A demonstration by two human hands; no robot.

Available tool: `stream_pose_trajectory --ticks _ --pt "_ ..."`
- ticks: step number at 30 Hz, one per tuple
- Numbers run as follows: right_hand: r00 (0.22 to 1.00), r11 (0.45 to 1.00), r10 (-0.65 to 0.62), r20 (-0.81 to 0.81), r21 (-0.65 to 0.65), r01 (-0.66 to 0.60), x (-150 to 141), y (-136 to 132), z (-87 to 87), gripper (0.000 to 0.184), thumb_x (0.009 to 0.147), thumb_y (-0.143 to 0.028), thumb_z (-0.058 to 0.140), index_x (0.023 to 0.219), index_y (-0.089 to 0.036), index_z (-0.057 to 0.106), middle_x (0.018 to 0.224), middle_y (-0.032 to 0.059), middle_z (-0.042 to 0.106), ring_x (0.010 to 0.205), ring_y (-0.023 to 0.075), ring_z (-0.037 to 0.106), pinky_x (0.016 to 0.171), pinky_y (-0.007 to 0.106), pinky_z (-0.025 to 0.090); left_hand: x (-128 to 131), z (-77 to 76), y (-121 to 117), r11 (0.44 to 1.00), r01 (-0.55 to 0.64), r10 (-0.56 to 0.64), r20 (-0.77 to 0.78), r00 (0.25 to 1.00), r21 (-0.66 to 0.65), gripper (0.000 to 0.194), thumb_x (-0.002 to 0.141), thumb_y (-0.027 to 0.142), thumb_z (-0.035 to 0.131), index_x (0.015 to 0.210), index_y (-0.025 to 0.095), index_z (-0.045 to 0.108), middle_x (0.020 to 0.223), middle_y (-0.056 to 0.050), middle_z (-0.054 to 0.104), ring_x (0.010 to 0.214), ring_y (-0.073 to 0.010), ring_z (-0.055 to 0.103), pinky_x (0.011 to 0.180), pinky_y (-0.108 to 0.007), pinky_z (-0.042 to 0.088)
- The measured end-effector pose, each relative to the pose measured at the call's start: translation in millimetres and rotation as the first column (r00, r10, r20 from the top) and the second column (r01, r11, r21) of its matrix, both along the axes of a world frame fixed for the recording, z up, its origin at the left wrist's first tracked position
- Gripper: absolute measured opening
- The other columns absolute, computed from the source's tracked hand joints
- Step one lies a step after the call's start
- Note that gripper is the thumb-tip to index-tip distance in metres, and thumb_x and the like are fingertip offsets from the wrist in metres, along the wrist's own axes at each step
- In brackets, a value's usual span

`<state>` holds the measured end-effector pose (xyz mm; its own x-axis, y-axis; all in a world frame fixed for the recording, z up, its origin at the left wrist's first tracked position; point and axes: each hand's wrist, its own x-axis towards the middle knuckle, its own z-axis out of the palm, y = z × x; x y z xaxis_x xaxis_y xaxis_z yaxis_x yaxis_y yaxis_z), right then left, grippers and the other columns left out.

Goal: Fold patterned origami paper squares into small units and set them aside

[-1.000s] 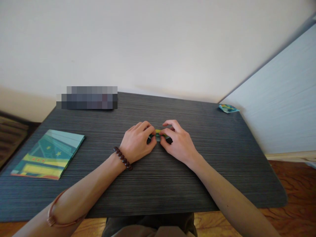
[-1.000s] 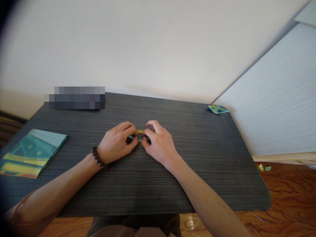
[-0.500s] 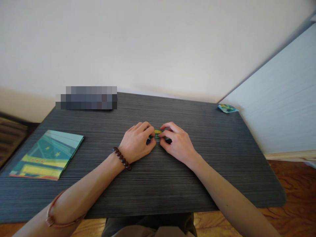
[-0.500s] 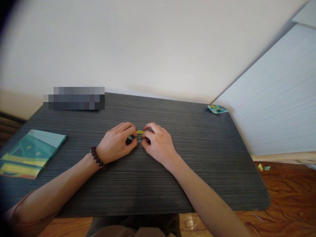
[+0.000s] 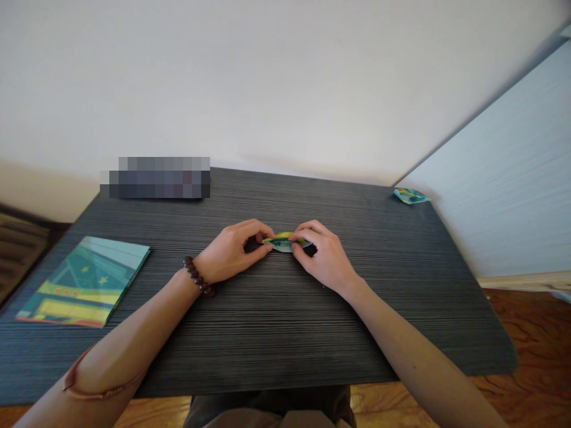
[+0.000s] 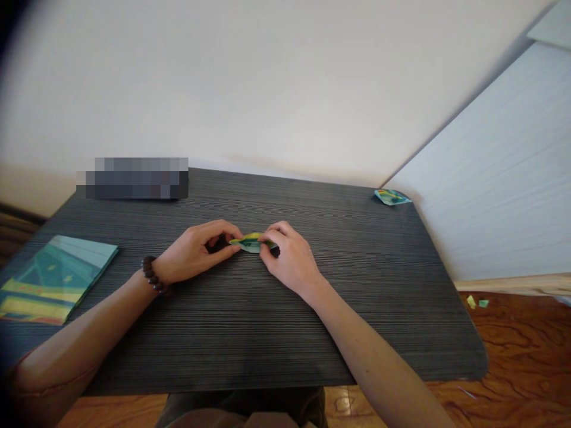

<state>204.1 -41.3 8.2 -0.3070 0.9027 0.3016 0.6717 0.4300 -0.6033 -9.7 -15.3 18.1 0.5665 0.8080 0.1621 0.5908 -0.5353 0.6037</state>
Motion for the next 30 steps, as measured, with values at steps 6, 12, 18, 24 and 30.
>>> stream_pose_trajectory --ticks 6,12,18,24,30 --pt "0.999 1.0 -0.005 -0.044 -0.018 0.004 2 1 -2.1 0.014 0.083 -0.015 0.052 0.09 -0.021 0.063 0.098 0.0043 0.057 0.079 0.0134 0.059 0.074 0.03 0.051 -1 -2.3 3 1.0 0.02 -0.019 0.055 0.998 -0.006 0.021 0.085 0.036 0.053 0.094 0.021 0.064 0.087 -0.001 0.062 0.066 -0.0102 0.052 0.061 -0.021 0.042" --pt "0.997 1.0 0.02 -0.079 -0.014 -0.022 -3 1 -3.8 0.014 0.084 -0.016 0.052 0.089 -0.02 0.064 0.098 0.0047 0.057 0.074 0.0117 0.058 0.073 0.029 0.051 -1 -5.0 3 1.0 0.006 -0.004 0.125 0.992 -0.009 0.022 0.082 0.038 0.059 0.094 0.021 0.065 0.082 -0.001 0.061 0.063 -0.01 0.052 0.06 -0.022 0.043" --pt "0.994 1.0 0.014 -0.104 -0.023 -0.016 4 5 -3.3 0.019 0.082 -0.02 0.058 0.1 -0.022 0.062 0.098 0.0037 0.06 0.068 0.0103 0.057 0.069 0.027 0.049 -2 -2.6 3 0.997 -0.063 0.069 0.163 0.984 -0.041 0.022 0.08 0.039 0.061 0.087 0.02 0.066 0.082 -0.001 0.064 0.069 -0.0118 0.057 0.064 -0.023 0.046" --pt "0.993 0.995 -0.039 -0.11 -0.098 0.028 19 9 -0.1 0.019 0.077 -0.032 0.066 0.092 -0.021 0.067 0.079 0.0011 0.065 0.064 0.0115 0.057 0.063 0.026 0.048 -7 -0.7 6 0.997 -0.079 0.075 0.137 0.988 0.024 0.022 0.082 0.04 0.059 0.086 0.02 0.068 0.086 -0.002 0.067 0.072 -0.0134 0.06 0.069 -0.025 0.047" --pt "0.989 0.996 -0.053 -0.138 -0.083 0.042 25 11 -0.9 0.015 0.078 -0.034 0.065 0.086 -0.022 0.07 0.079 0.0012 0.068 0.064 0.0118 0.059 0.063 0.026 0.048 -11 -1.8 9 0.99 -0.137 0.131 0.145 0.981 0.034 0.027 0.08 0.044 0.059 0.086 0.02 0.069 0.087 -0.002 0.069 0.074 -0.0145 0.061 0.07 -0.026 0.048"
